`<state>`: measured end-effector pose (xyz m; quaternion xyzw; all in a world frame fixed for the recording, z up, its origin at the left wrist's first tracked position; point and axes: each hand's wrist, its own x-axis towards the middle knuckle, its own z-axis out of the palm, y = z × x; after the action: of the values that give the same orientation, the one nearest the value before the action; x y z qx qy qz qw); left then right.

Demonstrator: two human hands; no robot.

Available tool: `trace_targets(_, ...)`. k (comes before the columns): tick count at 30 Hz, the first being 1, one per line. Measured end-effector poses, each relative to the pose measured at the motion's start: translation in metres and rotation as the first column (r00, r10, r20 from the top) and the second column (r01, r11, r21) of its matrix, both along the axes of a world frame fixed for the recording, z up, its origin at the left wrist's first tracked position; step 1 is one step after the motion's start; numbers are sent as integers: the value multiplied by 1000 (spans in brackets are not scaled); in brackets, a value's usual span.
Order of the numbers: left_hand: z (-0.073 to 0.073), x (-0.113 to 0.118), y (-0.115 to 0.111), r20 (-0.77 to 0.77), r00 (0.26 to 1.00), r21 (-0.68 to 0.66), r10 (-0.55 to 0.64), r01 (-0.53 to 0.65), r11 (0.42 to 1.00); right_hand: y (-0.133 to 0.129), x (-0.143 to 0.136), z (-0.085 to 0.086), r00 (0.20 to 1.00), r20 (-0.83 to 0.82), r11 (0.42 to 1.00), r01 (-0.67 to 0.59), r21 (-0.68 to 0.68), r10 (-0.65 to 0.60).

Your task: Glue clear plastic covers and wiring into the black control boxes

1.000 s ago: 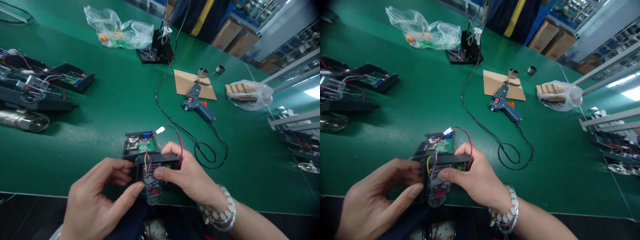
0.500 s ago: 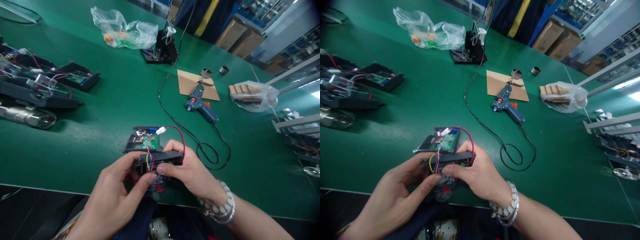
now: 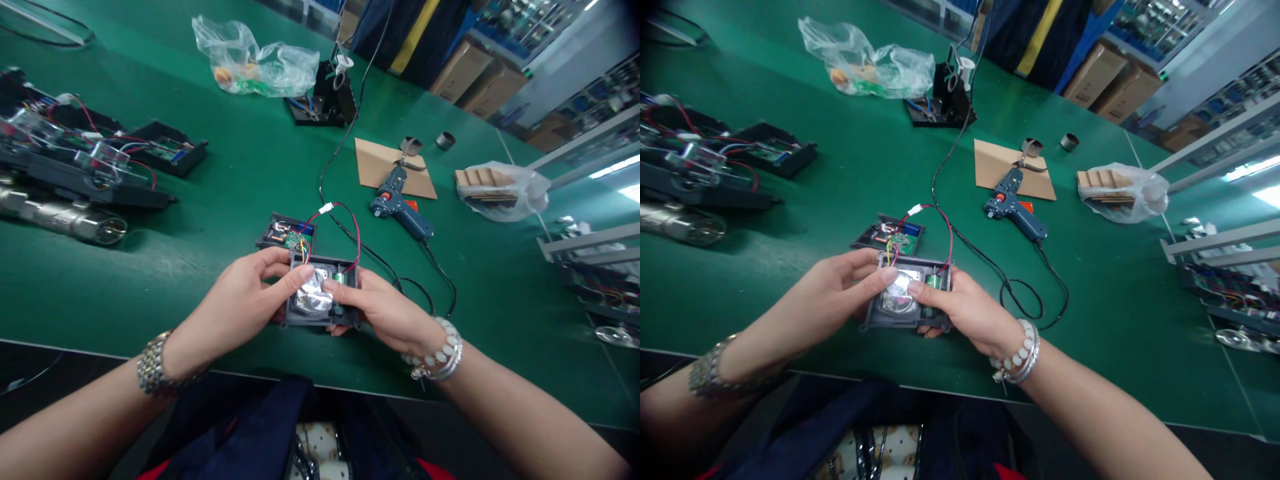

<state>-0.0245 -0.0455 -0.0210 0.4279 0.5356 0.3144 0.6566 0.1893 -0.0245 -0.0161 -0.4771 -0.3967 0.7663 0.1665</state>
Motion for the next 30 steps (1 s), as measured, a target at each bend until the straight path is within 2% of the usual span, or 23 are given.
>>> trace_targets(4, 6, -4, 9, 101, 987, -92, -127, 136, 986, 6, 0, -3, 1000, 10, 997, -25, -73, 26)
trace_targets(7, 7, -3, 15, 134, 979, -121, -153, 169, 978, 8, -2, -3, 1000, -1, 995, -19, -98, 19)
trace_targets(16, 4, 2, 15, 173, 980, -54, -100, 111, 992, 4, -6, 2, 997, -62, 995, 48, -86, -53)
trace_targets(22, 7, 2, 18, 170, 983, -168, -69, 98, 981, 3, -7, -3, 998, -47, 995, 48, -86, -53)
trace_targets(26, 10, 0, 17, 110, 990, -208, -83, 104, 973, 1, -9, -5, 994, -68, 995, 85, -52, -88)
trace_targets(30, 11, 1, 17, 132, 988, -227, -75, 104, 968, -2, -10, -7, 988, -86, 992, 127, -19, -128)
